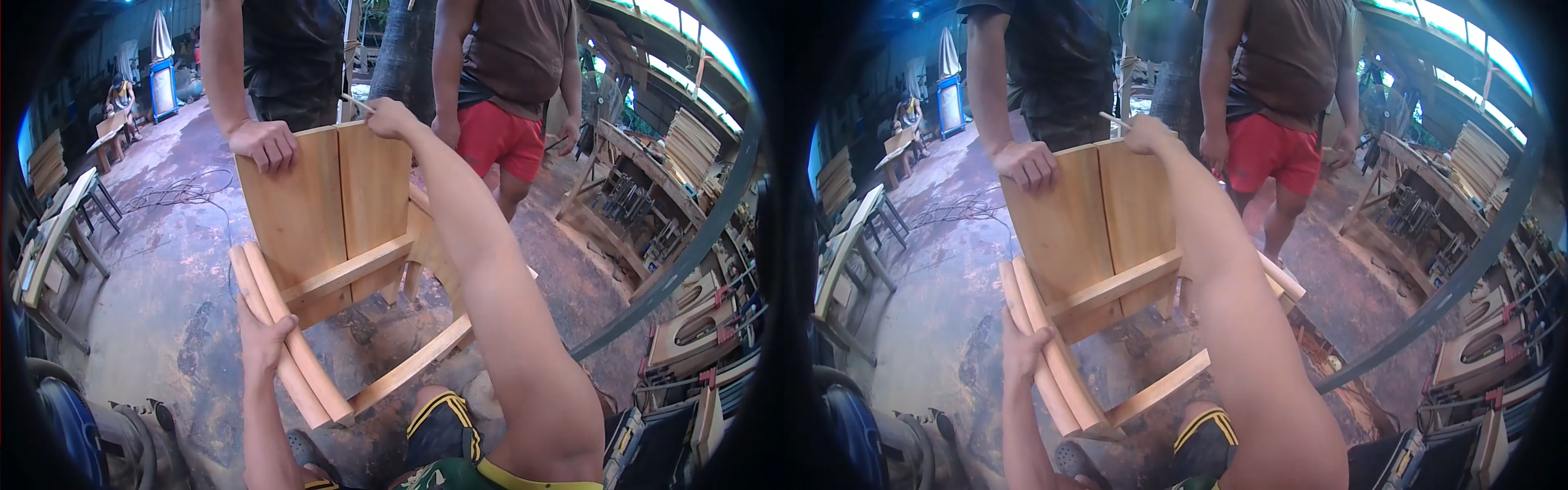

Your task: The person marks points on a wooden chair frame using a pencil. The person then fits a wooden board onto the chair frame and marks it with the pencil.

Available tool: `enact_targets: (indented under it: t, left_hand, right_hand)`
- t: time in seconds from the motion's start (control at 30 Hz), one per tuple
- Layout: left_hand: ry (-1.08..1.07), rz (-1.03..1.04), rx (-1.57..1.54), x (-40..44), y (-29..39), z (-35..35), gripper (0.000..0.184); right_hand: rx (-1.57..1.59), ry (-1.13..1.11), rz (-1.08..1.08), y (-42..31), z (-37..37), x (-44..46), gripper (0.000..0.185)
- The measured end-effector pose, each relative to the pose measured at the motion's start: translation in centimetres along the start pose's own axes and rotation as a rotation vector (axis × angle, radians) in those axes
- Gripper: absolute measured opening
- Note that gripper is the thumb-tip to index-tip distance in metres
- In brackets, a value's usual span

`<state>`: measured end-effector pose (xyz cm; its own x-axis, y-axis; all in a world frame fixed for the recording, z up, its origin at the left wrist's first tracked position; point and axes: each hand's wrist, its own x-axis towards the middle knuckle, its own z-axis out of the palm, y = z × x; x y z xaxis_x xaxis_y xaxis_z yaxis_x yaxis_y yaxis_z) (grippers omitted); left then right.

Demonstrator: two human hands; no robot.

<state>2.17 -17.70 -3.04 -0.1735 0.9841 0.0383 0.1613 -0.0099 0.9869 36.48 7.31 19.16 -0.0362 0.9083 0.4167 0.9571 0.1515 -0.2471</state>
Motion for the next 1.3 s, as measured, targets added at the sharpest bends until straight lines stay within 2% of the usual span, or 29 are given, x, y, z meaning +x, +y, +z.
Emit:
enact_targets:
  t: [0.1,0.17,0.27,0.37,0.47,0.57,0.67,0.7,0.73,0.77,0.83,0.87,0.97,1.03,1.07,1.13,1.23,1.3]
  left_hand:
    - [-0.019,-0.001,-0.038,-0.1,0.5,0.1,0.119]
    - [-0.036,-0.001,-0.056,-0.2,0.5,0.0,0.119]
    - [0.0,0.026,0.029,-0.3,0.5,0.1,0.119]
    - [0.05,0.129,0.085,0.6,-1.3,0.3,0.112]
    - [0.005,0.02,0.044,0.0,-0.1,0.0,0.118]
    - [-0.022,-0.004,-0.012,-0.2,0.4,0.1,0.117]
    - [-0.03,-0.006,0.001,-0.3,0.7,0.1,0.116]
    - [-0.024,0.038,0.02,0.1,0.2,0.0,0.116]
    - [-0.024,0.076,0.039,0.3,-0.5,0.0,0.116]
    - [-0.027,0.034,0.042,0.0,-0.8,-0.2,0.116]
    - [-0.035,-0.001,0.035,0.0,-0.2,-0.1,0.117]
    - [-0.038,-0.004,0.027,0.0,0.1,0.1,0.117]
    - [-0.033,0.002,0.039,0.0,0.2,-0.1,0.117]
    - [-0.022,-0.013,0.074,0.0,0.1,0.0,0.117]
    - [-0.02,-0.011,0.109,0.0,0.2,0.0,0.117]
    - [-0.005,0.001,0.177,0.1,0.4,-0.2,0.117]
    - [0.045,0.112,0.108,0.6,-1.3,0.1,0.115]
    - [-0.046,0.012,-0.061,0.4,-0.9,0.5,0.111]
  right_hand:
    - [-0.097,0.046,0.164,3.4,-0.7,-0.1,0.029]
    - [-0.185,0.011,0.283,3.5,-2.5,-1.9,0.037]
    - [-0.35,-0.065,0.419,4.5,-3.8,-2.9,0.039]
    - [-0.308,-0.032,0.402,4.8,-3.4,-3.0,0.04]
    - [-0.256,-0.034,0.24,4.0,-2.1,-2.1,0.039]
    - [-0.096,-0.043,0.059,2.6,-0.8,-1.2,0.037]
    - [-0.053,0.095,0.0,1.7,0.5,-2.7,0.037]
    - [-0.015,0.205,-0.177,2.2,1.7,-4.3,0.035]
    - [0.031,0.197,-0.084,0.7,1.8,-8.0,0.038]
    - [0.089,0.161,-0.137,0.1,2.6,-11.8,0.043]
    - [-0.007,0.095,-0.35,3.2,7.6,-19.6,0.051]
    - [-0.195,0.057,-0.518,4.0,9.1,-23.8,0.058]
    - [-0.246,-0.327,-0.449,4.5,9.2,-31.9,0.069]
    - [-0.206,-0.405,-0.436,5.5,9.2,-33.1,0.076]
    - [-0.186,-0.442,-0.425,5.8,9.4,-33.4,0.079]
    - [-0.237,-0.452,-0.437,6.2,10.4,-32.5,0.075]
    - [-0.208,-0.417,-0.48,6.5,15.0,-29.1,0.078]
    - [-0.2,-0.436,-0.44,8.6,18.8,-26.3,0.08]
